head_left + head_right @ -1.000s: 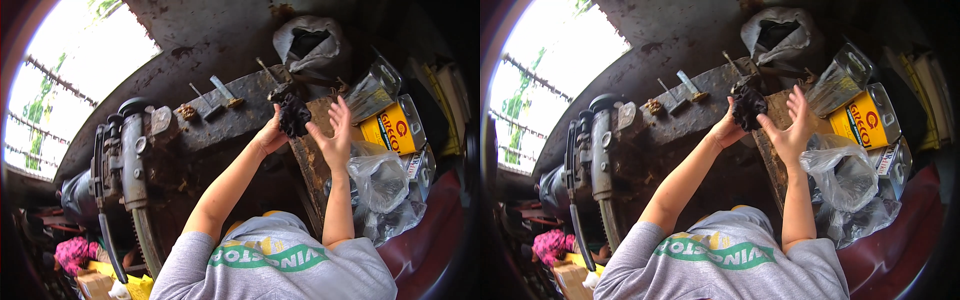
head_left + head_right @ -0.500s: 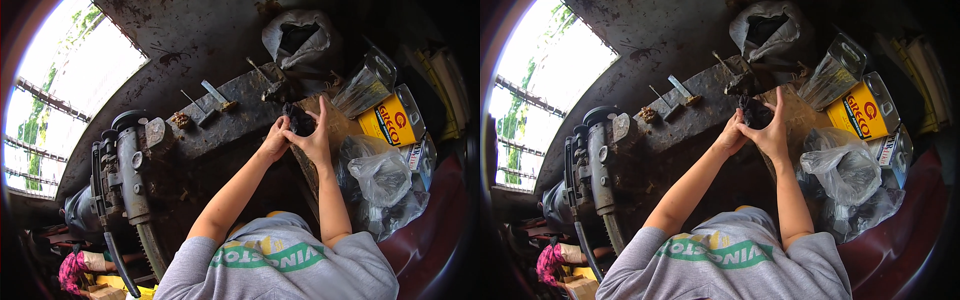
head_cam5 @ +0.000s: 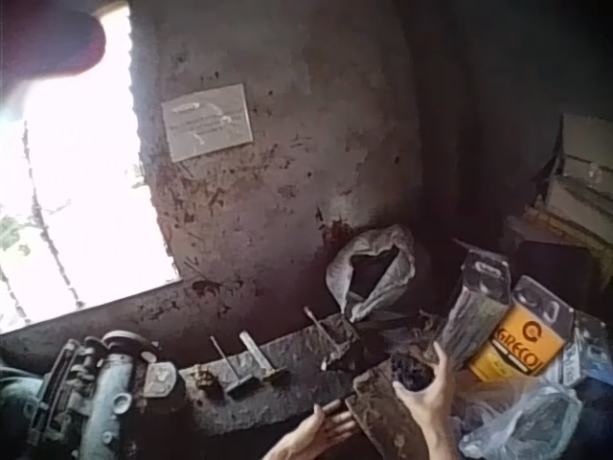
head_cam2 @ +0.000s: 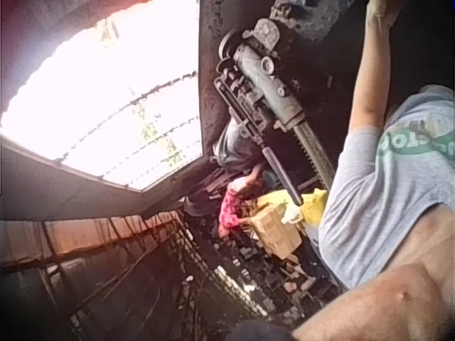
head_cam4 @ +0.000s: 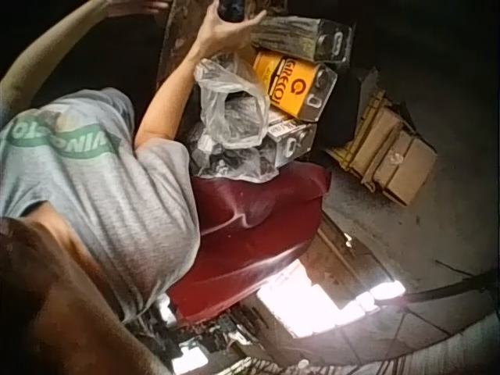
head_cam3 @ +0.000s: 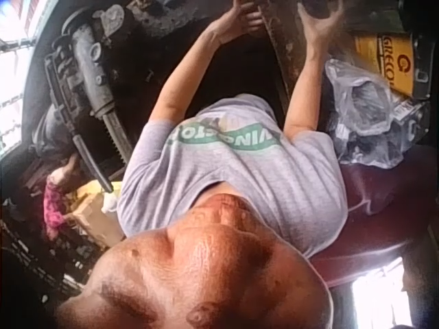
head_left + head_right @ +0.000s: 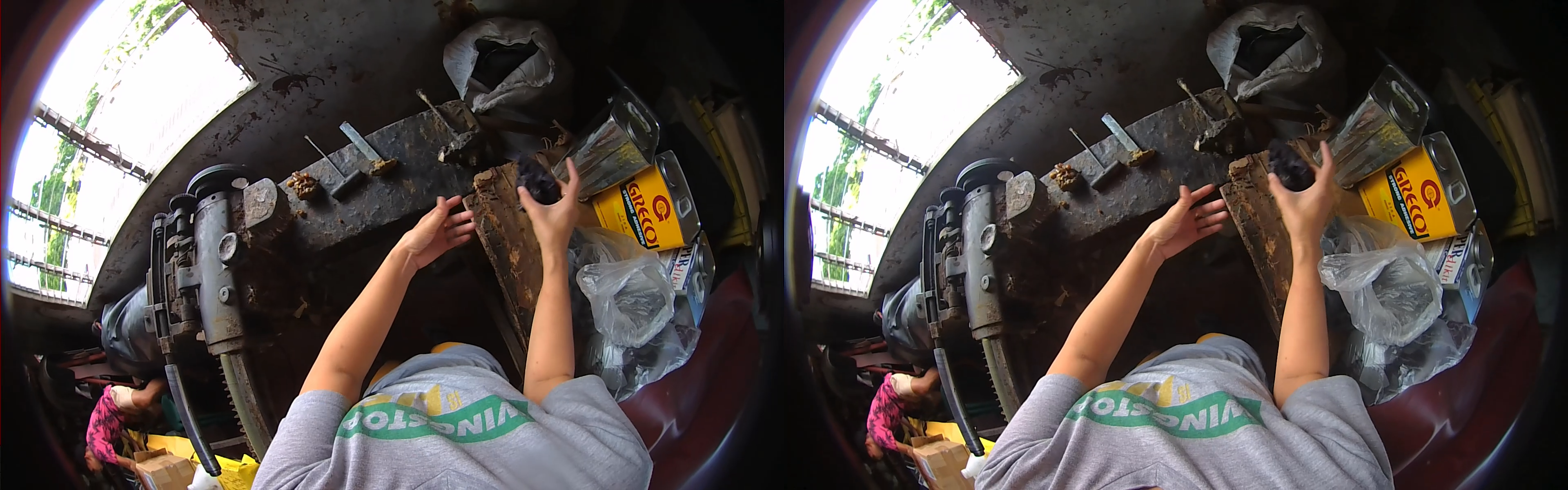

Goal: Arranging cut leather patches on a layout board and operating a mechanical leather-rolling/skiving machine tool.

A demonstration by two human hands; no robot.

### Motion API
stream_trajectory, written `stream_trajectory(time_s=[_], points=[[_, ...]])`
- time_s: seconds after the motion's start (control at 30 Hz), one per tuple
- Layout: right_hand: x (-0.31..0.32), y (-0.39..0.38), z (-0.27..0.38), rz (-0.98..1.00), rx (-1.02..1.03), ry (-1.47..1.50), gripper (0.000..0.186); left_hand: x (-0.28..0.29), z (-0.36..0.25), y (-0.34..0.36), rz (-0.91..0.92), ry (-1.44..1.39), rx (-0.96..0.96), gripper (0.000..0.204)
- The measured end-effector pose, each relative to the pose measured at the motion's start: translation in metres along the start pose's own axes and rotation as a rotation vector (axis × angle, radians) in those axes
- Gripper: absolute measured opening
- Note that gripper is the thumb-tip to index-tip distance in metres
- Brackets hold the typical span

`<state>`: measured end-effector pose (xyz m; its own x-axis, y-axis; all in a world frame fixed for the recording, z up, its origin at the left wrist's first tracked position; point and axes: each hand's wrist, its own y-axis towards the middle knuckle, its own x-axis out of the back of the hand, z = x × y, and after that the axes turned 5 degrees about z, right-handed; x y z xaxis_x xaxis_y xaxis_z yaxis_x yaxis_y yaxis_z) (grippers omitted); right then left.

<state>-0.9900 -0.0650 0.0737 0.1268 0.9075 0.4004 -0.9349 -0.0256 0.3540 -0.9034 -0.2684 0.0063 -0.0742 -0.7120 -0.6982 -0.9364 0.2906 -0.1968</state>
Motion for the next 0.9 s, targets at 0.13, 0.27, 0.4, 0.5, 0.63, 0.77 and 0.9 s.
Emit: stream_trajectory(time_s=[0.13,0.27,0.4,0.5,0.63,0.77,0.9], points=[[-0.012,0.018,-0.026,-0.051,0.081,-0.185,0.089,0.02,0.021,-0.023,-0.138,-0.403,-0.012,0.071],[-0.026,0.017,-0.043,0.102,0.086,-0.47,0.092,0.04,0.053,-0.047,-0.331,-0.688,-0.136,0.02],[-0.017,0.017,-0.035,0.084,0.221,-0.711,0.094,0.051,0.084,-0.099,-0.424,-0.643,-0.178,0.039],[-0.027,0.037,-0.01,0.01,0.334,-0.645,0.09,0.053,0.108,-0.15,-0.649,-0.566,-0.175,0.046],[-0.081,0.04,0.049,-0.033,0.624,-0.257,0.06,0.045,0.153,-0.224,-0.986,-0.466,-0.197,0.04],[-0.136,-0.015,0.132,0.486,0.551,0.366,0.03,0.023,0.205,-0.298,-1.19,-0.43,-0.244,0.031],[-0.167,-0.105,0.217,0.984,0.669,0.595,0.019,-0.004,0.254,-0.363,-1.514,-0.531,-0.35,0.026]])
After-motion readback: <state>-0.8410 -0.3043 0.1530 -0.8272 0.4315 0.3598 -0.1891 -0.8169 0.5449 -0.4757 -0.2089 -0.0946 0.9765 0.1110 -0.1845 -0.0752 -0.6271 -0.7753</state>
